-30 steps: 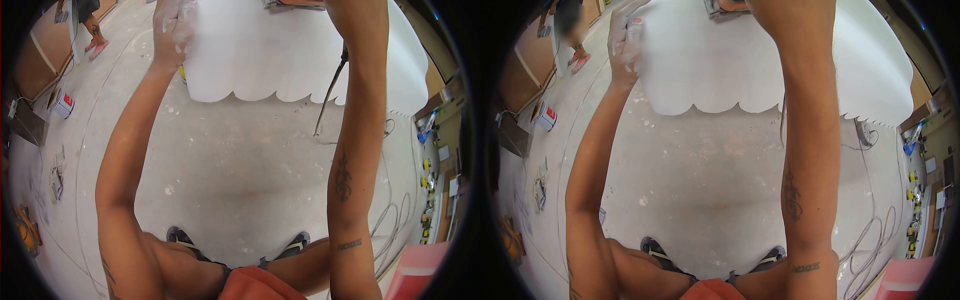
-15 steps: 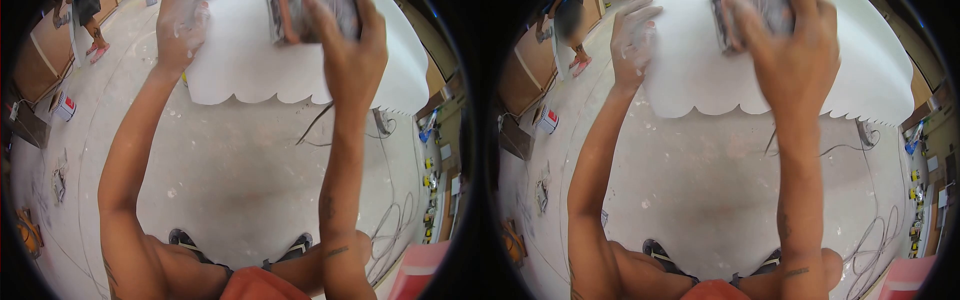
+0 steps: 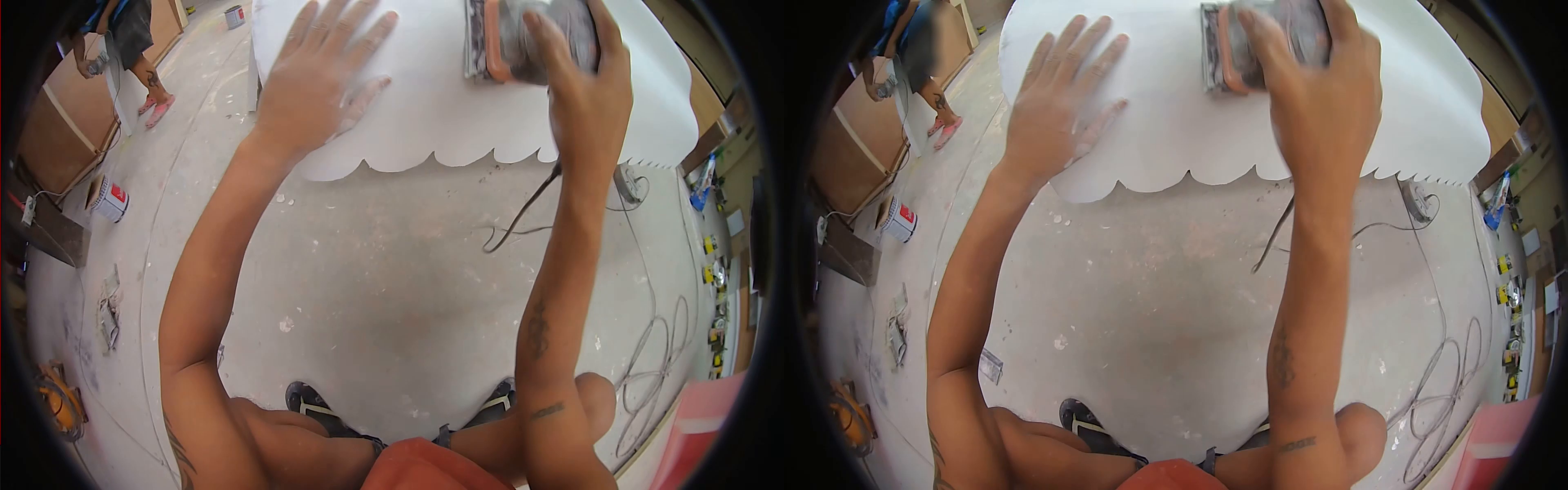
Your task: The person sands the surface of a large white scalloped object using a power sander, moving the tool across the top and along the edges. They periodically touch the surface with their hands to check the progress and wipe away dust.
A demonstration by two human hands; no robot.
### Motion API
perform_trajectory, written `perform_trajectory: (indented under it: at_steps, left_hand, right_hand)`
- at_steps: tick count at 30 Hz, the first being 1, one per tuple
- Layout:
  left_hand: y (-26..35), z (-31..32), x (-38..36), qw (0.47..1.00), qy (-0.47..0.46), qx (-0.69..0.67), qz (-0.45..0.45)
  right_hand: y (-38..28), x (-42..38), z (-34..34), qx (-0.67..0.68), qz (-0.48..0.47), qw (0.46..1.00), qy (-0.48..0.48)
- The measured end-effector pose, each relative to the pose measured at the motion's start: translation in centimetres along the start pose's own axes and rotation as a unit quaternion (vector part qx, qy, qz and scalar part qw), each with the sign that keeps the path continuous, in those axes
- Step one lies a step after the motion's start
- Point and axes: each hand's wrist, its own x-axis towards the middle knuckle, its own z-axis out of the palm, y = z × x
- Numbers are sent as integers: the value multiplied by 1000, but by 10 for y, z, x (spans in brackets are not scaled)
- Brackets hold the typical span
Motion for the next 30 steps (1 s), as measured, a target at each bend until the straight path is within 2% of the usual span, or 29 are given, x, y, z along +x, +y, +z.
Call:
perform_trajectory:
  at_steps: [2,4,5,7,11,13,14,15,17,18,20,21,23,24,26,29,30]
  left_hand:
    - [9,3,2,1000,-11,-6,17]
    - [14,7,3,995,5,-97,19]
    - [11,7,2,995,5,-95,20]
    - [-3,7,1,989,-53,-92,98]
    - [-25,-4,3,988,-51,-38,143]
    - [-34,-14,9,994,-29,43,97]
    - [-43,-14,9,995,4,45,84]
    - [-51,-14,10,996,-2,41,81]
    - [-61,-12,5,995,28,-68,-65]
    - [-62,-3,4,995,17,-73,-70]
    - [-51,14,6,991,126,35,-41]
    - [-43,15,4,991,119,29,-45]
    - [-23,2,9,994,24,102,-33]
    - [-22,2,10,992,-8,124,-29]
    - [-33,16,10,976,113,168,75]
    - [-35,17,5,985,109,114,68]
    - [-39,23,6,982,152,76,87]
  right_hand:
    - [17,-26,-5,-12,29,999,15]
    - [26,-44,-7,-14,34,998,55]
    - [28,-43,-10,-12,35,998,57]
    - [31,-40,-13,-19,40,998,54]
    - [24,4,-10,-20,55,998,24]
    - [11,29,-3,23,16,999,25]
    - [-3,31,-11,22,22,999,-5]
    - [-18,33,-18,22,29,999,-36]
    - [-14,25,-12,60,0,997,-51]
    - [-11,18,-7,72,-6,996,-60]
    - [-8,-4,4,142,7,989,-29]
    - [-11,-11,7,157,14,987,-20]
    - [-17,-27,13,188,28,982,-2]
    - [-18,-32,16,186,1,982,26]
    - [-18,-36,17,177,-23,983,48]
    - [-7,-10,9,151,-32,987,46]
    - [-3,3,4,142,-29,989,38]
